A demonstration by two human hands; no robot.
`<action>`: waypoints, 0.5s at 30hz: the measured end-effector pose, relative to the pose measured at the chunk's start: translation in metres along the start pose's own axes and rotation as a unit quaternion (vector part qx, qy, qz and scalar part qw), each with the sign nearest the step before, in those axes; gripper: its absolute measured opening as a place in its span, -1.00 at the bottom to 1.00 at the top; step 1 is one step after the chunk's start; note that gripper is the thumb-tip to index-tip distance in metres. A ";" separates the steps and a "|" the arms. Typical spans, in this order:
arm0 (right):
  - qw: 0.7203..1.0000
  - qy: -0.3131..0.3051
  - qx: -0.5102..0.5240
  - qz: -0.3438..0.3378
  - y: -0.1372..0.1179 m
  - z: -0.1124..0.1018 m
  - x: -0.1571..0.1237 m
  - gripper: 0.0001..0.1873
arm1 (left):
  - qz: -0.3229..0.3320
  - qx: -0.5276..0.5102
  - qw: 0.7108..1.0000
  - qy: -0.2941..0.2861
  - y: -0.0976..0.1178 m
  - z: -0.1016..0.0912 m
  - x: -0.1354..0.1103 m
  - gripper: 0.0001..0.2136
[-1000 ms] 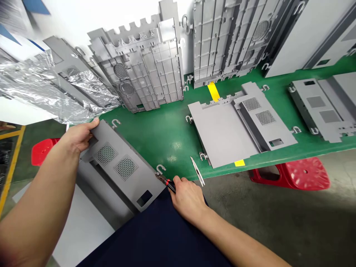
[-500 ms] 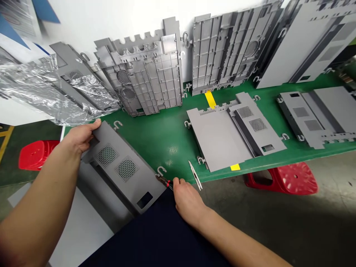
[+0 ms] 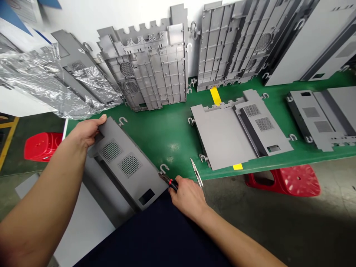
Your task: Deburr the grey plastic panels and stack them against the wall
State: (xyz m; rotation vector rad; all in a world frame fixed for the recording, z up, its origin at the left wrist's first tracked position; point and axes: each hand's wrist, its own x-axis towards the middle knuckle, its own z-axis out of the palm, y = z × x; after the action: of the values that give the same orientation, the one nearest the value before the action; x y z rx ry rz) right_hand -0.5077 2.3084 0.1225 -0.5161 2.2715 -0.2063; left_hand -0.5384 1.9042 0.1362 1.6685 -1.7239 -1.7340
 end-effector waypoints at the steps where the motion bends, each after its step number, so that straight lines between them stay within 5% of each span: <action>1: 1.000 0.006 -0.003 0.006 0.000 0.002 0.002 -0.76 | -0.004 0.002 1.000 0.002 0.000 0.000 -0.001 -0.79; 15: 0.996 0.030 -0.052 -0.058 0.009 0.026 0.014 -0.77 | 0.004 0.026 1.000 0.000 0.002 0.006 -0.003 -0.81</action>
State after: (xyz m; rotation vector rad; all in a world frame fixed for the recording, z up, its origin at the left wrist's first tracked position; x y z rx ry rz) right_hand -0.4993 2.3109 0.0928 -0.7072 2.3215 -0.1642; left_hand -0.5428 1.9097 0.1373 1.6792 -1.7878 -1.7006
